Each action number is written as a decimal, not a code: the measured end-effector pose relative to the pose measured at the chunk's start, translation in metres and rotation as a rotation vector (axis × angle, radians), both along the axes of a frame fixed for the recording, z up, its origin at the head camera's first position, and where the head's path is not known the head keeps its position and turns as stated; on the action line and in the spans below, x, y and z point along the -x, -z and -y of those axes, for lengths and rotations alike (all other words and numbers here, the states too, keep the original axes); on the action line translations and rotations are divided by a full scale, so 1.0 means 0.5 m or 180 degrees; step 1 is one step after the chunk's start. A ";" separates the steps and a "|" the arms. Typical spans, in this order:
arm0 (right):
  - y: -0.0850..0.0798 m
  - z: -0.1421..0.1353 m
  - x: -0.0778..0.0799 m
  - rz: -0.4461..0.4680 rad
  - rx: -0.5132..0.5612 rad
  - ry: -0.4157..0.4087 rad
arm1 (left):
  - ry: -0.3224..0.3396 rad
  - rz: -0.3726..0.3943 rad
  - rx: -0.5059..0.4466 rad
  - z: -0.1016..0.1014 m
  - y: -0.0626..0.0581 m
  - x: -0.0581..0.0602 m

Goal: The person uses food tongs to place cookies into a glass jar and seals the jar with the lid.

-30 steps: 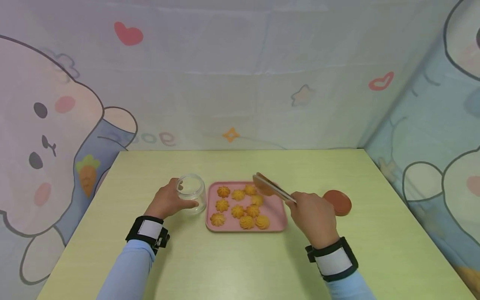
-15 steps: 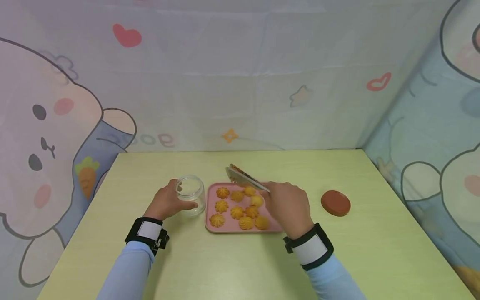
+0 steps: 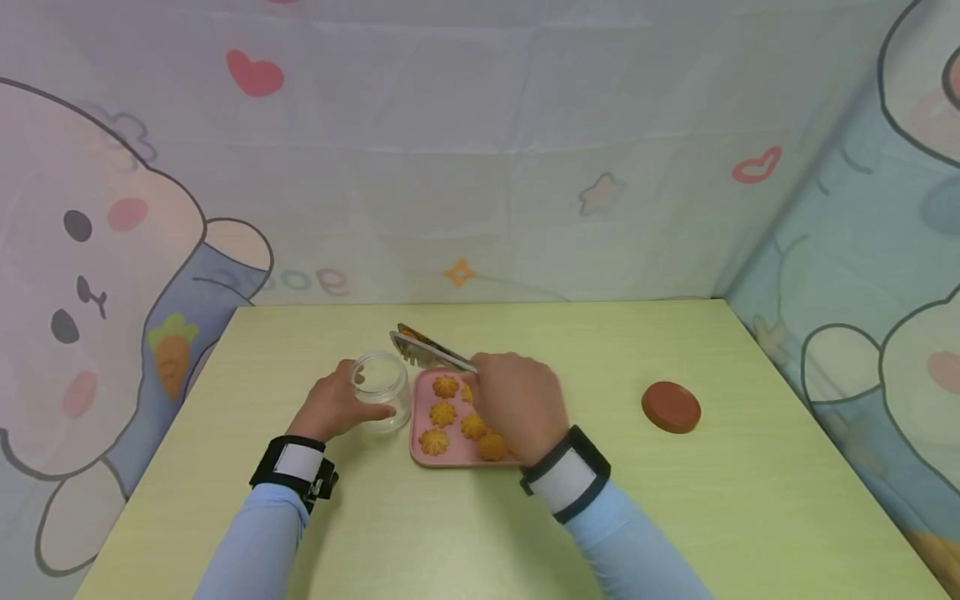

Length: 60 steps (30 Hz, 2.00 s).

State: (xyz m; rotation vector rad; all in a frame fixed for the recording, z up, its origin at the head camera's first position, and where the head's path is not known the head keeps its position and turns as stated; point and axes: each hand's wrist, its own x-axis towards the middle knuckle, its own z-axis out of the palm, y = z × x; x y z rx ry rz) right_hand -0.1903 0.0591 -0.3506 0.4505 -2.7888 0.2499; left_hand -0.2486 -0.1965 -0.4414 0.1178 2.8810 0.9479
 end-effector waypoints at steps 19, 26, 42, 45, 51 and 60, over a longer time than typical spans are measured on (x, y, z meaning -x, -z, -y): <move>0.008 0.069 0.007 0.0335 -0.0061 -0.0211 | 0.0035 0.0015 -0.0023 -0.001 -0.003 -0.004; 0.013 0.065 0.010 0.0318 -0.0038 -0.0209 | 0.0012 0.0004 -0.0001 -0.001 -0.005 -0.004; 0.016 0.022 0.008 0.0275 0.0213 -0.0027 | 0.0008 0.0014 0.0047 -0.003 -0.011 -0.004; 0.016 0.010 0.010 0.0233 0.0137 0.0102 | 0.0007 0.0017 0.0037 -0.002 -0.008 -0.001; 0.021 -0.014 0.015 0.0161 0.0265 0.0109 | -0.0009 0.0018 0.0008 -0.001 -0.003 0.003; 0.028 -0.063 0.021 0.0180 0.0342 0.0275 | -0.0024 0.0041 -0.0001 -0.002 -0.004 -0.001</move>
